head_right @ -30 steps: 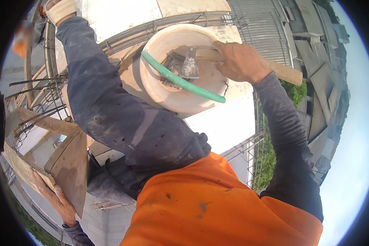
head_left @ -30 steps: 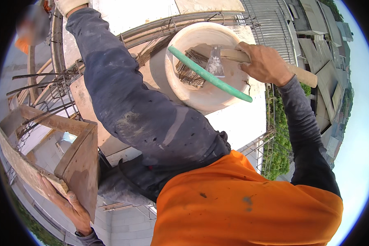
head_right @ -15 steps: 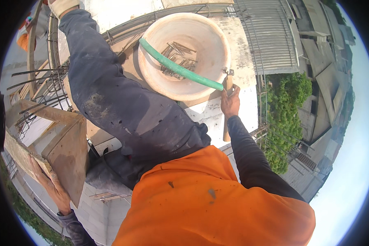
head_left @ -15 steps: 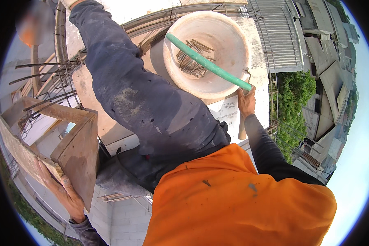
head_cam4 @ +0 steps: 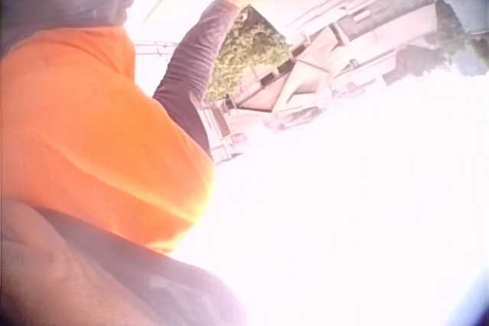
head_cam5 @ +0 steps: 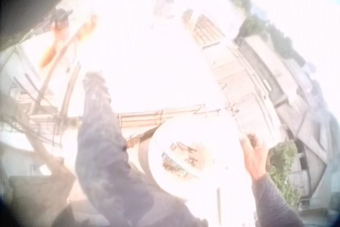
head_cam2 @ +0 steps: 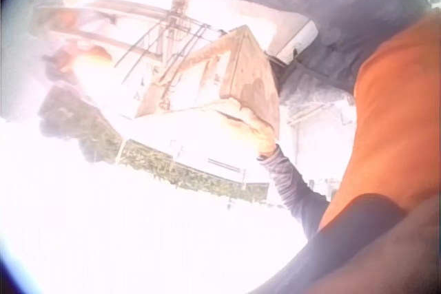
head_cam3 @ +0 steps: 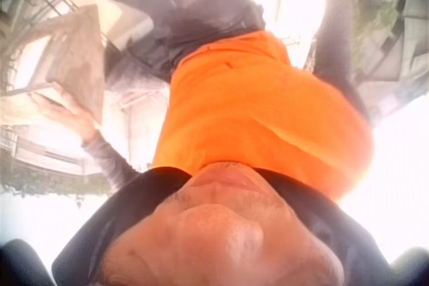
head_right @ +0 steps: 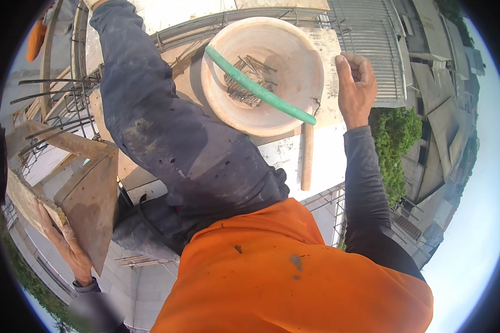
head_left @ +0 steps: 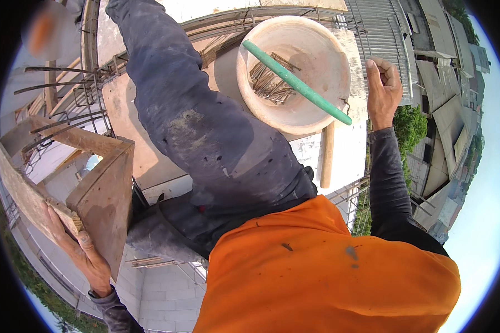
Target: The person constructs a wooden formwork for a concrete beam by placing a wooden board onto a rebar structure, reaching into a bucket to retrieve nails, and hammering them into the wood with a hatchet.
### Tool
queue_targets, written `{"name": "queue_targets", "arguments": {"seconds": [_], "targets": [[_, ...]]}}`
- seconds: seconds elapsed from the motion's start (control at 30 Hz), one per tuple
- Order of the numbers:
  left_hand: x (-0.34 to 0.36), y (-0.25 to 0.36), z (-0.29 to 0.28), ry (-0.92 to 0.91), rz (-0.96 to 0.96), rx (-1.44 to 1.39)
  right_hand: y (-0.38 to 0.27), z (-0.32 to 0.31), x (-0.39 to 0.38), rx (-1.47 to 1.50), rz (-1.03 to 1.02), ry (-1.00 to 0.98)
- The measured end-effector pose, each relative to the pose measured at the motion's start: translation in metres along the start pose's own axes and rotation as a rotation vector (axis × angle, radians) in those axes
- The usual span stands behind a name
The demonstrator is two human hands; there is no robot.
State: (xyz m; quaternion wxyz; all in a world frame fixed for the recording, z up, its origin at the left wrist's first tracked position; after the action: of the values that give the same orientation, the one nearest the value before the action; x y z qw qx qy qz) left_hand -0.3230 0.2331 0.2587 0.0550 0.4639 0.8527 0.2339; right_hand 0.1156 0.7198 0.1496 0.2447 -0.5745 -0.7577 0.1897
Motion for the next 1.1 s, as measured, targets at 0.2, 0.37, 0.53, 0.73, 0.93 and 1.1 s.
{"name": "queue_targets", "arguments": {"seconds": [0.2, 0.37, 0.53, 0.73, 0.93, 1.1], "targets": [[0.002, -0.001, 0.002, 0.023, -0.029, -0.036, -0.065, 0.107, 0.021, -0.406, -0.529, -1.033], [0.002, -0.003, 0.003, 0.023, -0.050, -0.040, -0.051, 0.156, 0.009, -0.686, -0.815, -1.079], [-0.003, -0.004, 0.001, 0.022, -0.095, 0.007, -0.062, 0.158, -0.007, -0.554, -0.822, -0.982], [-0.001, -0.005, 0.001, 0.019, -0.077, 0.016, -0.054, 0.170, -0.006, -0.532, -0.822, -0.990], [0.000, -0.004, 0.000, 0.024, -0.046, 0.000, -0.042, 0.181, 0.002, -0.489, -0.736, -1.106], [0.002, -0.006, 0.000, 0.023, -0.044, 0.014, -0.026, 0.168, 0.009, -0.395, -0.759, -1.112]]}}
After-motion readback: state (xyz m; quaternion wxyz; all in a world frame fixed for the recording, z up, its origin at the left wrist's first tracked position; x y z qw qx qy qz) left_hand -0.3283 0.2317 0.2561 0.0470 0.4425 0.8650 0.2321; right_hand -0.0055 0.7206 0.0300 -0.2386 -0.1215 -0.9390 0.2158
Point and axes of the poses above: each hand's wrist, its own x-axis towards the middle knuckle, its own z-axis out of the palm, y = z × x, the point moved 2 cm from there along x, towards the middle knuckle, and after that the axes turned 12 degrees about -x, right-handed, at the moved point
